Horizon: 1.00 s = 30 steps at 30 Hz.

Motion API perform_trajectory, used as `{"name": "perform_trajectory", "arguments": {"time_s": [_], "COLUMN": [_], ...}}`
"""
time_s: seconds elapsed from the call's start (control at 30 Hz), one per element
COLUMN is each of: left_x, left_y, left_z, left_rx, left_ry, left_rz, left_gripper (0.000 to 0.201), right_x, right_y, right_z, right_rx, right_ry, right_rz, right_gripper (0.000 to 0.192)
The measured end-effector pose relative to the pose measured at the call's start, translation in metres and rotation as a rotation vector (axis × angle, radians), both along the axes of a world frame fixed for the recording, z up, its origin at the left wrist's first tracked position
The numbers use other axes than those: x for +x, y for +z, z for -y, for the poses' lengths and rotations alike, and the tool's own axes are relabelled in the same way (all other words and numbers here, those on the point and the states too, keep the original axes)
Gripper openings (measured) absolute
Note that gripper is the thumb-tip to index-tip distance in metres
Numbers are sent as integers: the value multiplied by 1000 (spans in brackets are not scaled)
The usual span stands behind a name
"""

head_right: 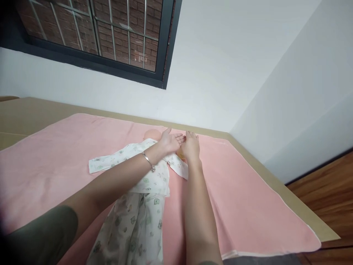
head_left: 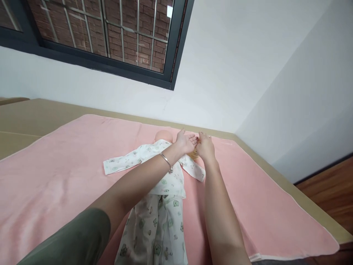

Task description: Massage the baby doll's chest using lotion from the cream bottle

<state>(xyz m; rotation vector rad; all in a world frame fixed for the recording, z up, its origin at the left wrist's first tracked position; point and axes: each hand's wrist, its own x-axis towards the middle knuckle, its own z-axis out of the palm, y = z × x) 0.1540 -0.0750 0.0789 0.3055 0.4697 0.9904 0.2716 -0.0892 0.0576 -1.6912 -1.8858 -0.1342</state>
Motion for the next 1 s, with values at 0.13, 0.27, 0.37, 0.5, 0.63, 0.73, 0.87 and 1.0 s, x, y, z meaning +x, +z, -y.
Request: {"name": "perform_trajectory", "arguments": {"time_s": [0.13, 0.27, 0.37, 0.5, 0.63, 0.73, 0.87, 1.0], "left_x": [-14, -44, -66, -87, -102, -109, -113, -114], "left_y": [-1, 3, 10, 25, 39, 46, 52, 54], "left_z": [18, 47, 70, 87, 96, 103, 115, 126], "left_rx": [10, 1, -8, -9, 37, 62, 80, 97], "left_ry": [23, 9, -4, 19, 72, 108, 96, 96], "left_rz": [-55, -139, -188, -188, -130, -106, -132, -182], "left_gripper": [75, 68, 62, 59, 58, 57, 54, 52], "right_x": [-11, -19, -21, -24, -27, -28, -28, -39], "right_y": [9, 16, 18, 18, 17, 15, 18, 36], "right_z": [-1, -3, -4, -2, 2, 4, 4, 21], "right_rx": [-12, -16, -6, -11, -26, -42, -102, -101], "right_ry": [-98, -170, -192, -221, -227, -219, -234, -153], "right_rz": [53, 103, 112, 79, 75, 52, -16, -207], "right_gripper": [60, 54, 54, 57, 58, 59, 64, 59]}}
